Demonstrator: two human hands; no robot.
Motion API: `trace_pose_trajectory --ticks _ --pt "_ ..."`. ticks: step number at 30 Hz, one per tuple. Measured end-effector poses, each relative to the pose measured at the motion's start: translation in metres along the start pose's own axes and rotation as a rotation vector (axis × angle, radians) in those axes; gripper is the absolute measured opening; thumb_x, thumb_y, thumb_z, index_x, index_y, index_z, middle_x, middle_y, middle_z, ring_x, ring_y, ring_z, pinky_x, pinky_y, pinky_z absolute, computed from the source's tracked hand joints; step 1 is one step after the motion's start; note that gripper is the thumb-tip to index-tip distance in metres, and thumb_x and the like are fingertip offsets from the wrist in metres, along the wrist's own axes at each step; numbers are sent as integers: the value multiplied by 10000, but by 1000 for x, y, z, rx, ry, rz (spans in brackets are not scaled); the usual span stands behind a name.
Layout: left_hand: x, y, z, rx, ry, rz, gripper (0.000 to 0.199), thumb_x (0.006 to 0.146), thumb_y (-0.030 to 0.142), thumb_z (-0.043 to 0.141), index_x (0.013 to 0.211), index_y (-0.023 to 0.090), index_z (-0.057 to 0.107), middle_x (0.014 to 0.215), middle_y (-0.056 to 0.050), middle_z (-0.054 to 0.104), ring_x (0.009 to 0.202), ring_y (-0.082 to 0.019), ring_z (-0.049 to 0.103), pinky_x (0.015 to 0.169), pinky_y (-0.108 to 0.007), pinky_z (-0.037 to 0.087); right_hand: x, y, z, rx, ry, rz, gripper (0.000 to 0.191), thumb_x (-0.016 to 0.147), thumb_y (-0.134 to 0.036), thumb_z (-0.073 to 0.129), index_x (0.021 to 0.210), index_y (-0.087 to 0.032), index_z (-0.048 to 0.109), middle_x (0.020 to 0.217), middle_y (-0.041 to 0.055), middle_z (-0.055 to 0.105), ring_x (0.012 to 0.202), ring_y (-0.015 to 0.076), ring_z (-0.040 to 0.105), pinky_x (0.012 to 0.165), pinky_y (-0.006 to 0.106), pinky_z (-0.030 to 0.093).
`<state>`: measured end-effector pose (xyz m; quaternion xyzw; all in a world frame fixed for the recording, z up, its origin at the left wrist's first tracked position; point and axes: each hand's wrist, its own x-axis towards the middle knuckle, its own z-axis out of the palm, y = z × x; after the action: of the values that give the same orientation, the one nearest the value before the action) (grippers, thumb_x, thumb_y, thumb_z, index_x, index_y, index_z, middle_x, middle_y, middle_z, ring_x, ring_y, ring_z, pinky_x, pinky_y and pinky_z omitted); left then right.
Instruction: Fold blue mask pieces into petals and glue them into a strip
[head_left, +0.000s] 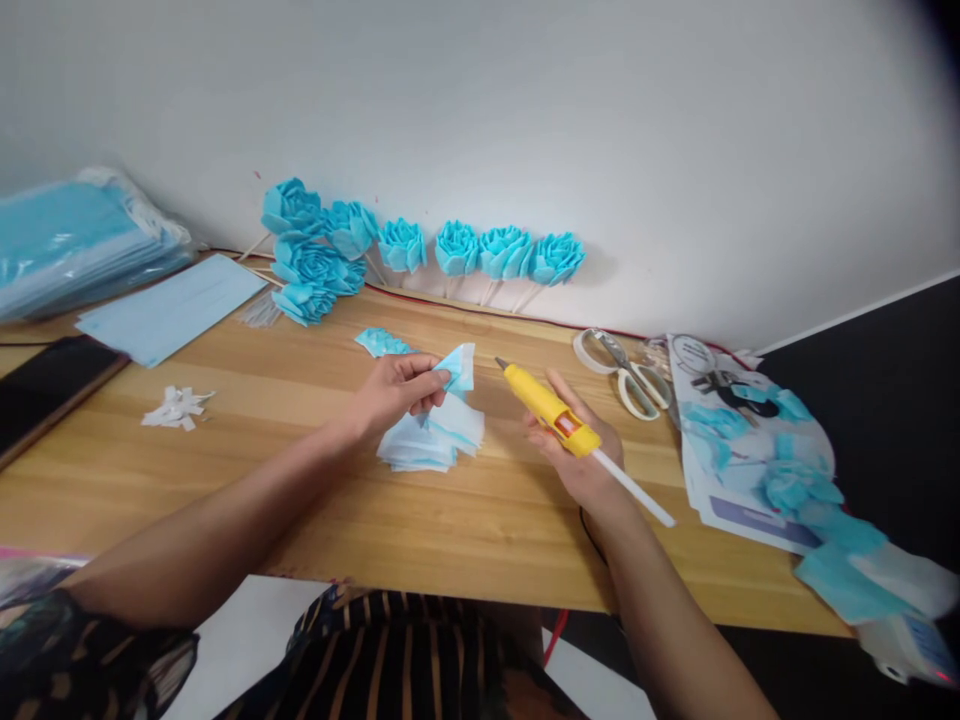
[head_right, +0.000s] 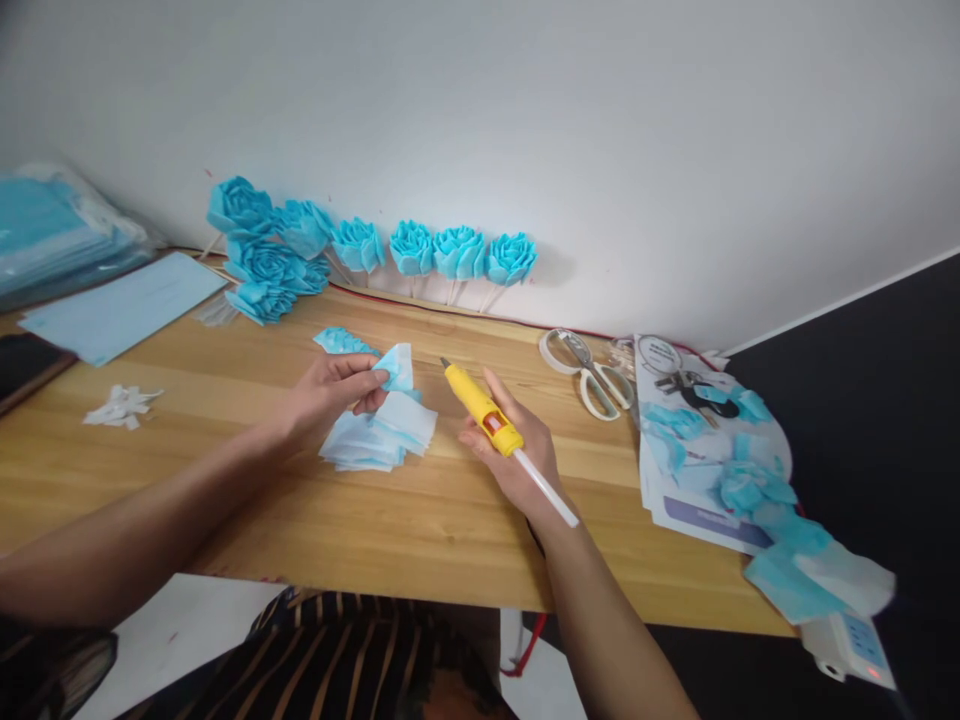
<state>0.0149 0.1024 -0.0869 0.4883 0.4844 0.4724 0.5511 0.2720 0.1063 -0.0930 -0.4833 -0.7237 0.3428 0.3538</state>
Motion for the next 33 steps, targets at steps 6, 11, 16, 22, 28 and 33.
trace_pose_trajectory --ticks 6,11,16,22,28,33 --pt "0 1 0 -36 -13 8 332 785 409 676 598 142 613 539 6 568 487 -74 431 495 -227 322 12 14 -9 -559 -121 -143 729 896 -349 645 1553 -181 376 1106 161 732 998 348 679 851 501 543" --pt "0 2 1 -20 -29 13 322 771 412 687 607 143 618 555 4 581 488 -74 431 493 -227 324 5 22 -31 -702 -291 -222 646 915 -263 597 1529 -186 410 1250 185 696 1118 362 661 936 546 532" --pt "-1 1 2 55 -86 25 338 763 425 688 588 147 609 541 8 561 493 -77 435 498 -224 336 9 -3 -50 -551 -257 -272 473 950 -329 578 1416 -247 566 1352 127 672 1246 328 624 1056 551 483" --pt "-3 5 2 161 -162 29 354 780 441 639 577 154 590 533 12 536 495 -79 435 497 -222 332 34 -41 -18 -184 -135 -232 377 924 -316 590 1287 -257 669 1182 65 745 1004 215 710 939 415 546" --pt "-3 9 2 235 -200 46 340 793 432 609 589 162 583 533 17 530 498 -82 440 484 -216 328 51 -54 14 24 -148 -147 216 863 -347 651 1000 -206 742 930 38 760 853 175 688 781 323 539" --pt "-2 7 2 215 -188 0 328 771 427 655 593 158 590 540 9 554 494 -81 446 476 -212 330 55 -52 23 98 -109 -127 127 831 -299 643 816 -189 706 792 16 718 738 145 642 724 298 512"
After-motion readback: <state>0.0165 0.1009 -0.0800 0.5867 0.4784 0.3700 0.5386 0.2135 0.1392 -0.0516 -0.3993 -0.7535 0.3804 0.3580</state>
